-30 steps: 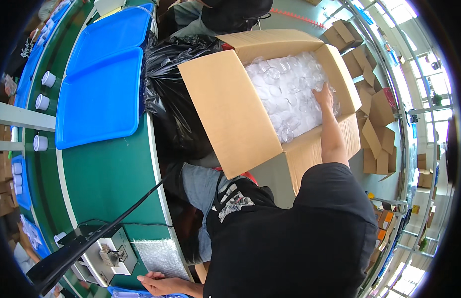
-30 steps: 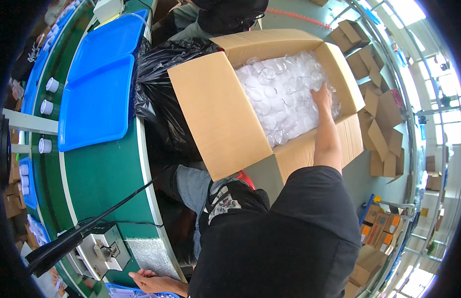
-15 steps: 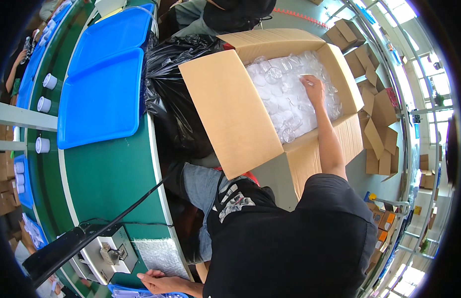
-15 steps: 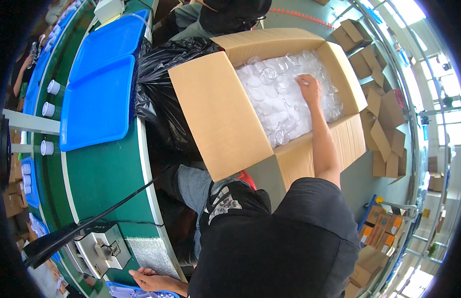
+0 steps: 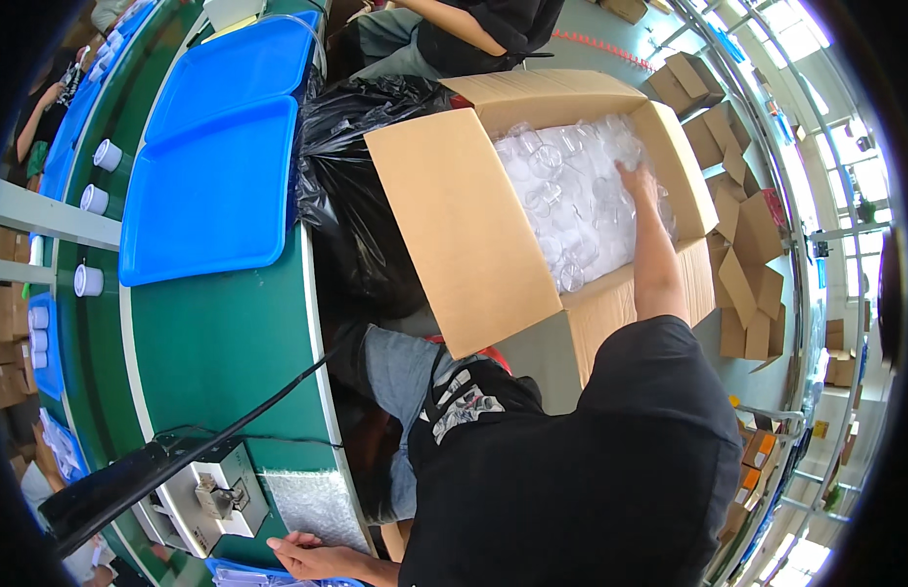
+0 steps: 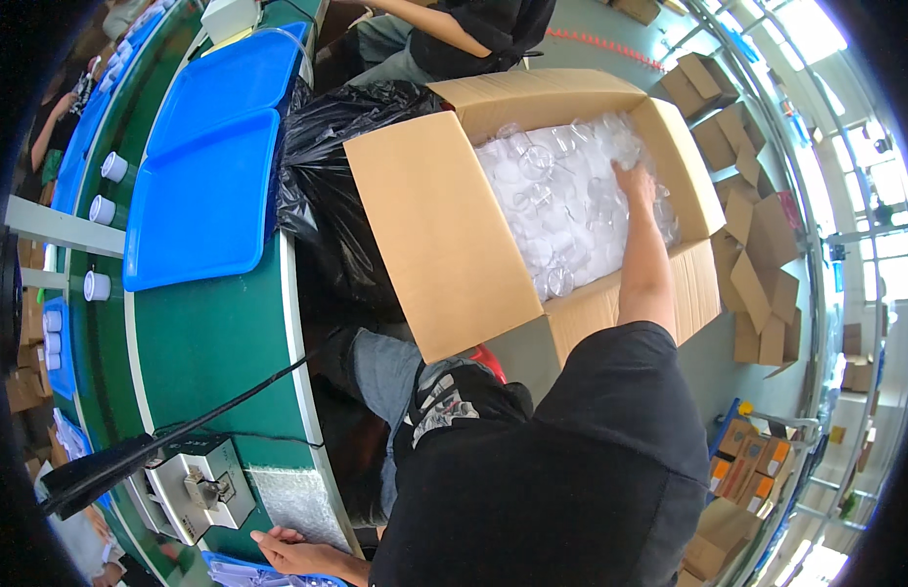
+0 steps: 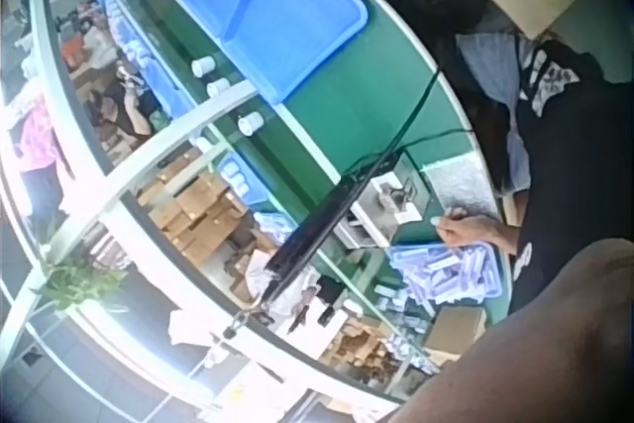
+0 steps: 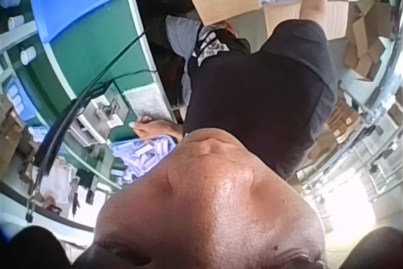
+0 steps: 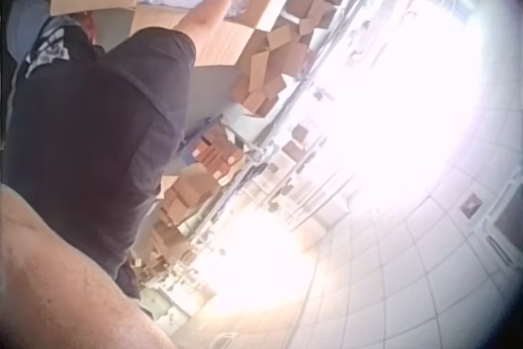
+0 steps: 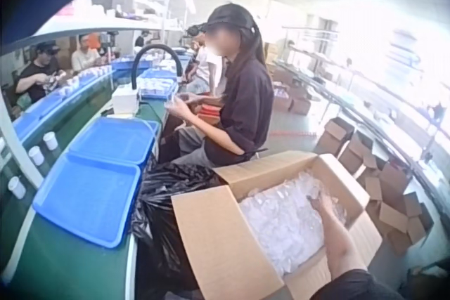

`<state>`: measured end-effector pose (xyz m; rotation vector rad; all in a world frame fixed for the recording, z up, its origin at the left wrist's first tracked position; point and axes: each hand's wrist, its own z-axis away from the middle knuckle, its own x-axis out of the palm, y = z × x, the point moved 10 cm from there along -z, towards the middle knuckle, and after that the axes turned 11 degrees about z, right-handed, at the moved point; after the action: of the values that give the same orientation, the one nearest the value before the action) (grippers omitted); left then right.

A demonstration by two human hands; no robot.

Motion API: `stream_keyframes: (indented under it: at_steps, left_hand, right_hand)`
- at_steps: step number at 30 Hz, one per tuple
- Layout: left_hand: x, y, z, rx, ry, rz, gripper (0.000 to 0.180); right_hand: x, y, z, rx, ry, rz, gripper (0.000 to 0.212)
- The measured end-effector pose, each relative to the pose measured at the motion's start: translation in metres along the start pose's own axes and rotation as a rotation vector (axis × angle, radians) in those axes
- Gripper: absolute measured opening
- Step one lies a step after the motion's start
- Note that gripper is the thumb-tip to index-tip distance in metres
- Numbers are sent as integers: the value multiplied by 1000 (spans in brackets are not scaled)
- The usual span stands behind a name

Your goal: Assembling plastic housings for small electric fans and using an electric screwdriver to secure the internal components.

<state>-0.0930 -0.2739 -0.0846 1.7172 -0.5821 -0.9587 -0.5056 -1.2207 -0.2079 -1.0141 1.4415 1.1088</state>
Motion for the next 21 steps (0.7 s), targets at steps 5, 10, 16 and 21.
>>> stream_keyframes:
  at_steps: [5,10,16,21]
  left_hand:
    - [-8,3,4,15,42,-11,51]
    - [0,3,1,35,11,-30,51]
    - [-6,0,3,65,24,-39,52]
    - [-3,-4,0,56,3,-70,53]
  right_hand:
    - [0,-53,27,-203,72,-96,69]
    - [-43,-74,50,-451,281,-331,26]
    - [-64,-46,13,-283,276,-1082,19]
    - [-36,-16,-51,-154,311,-840,35]
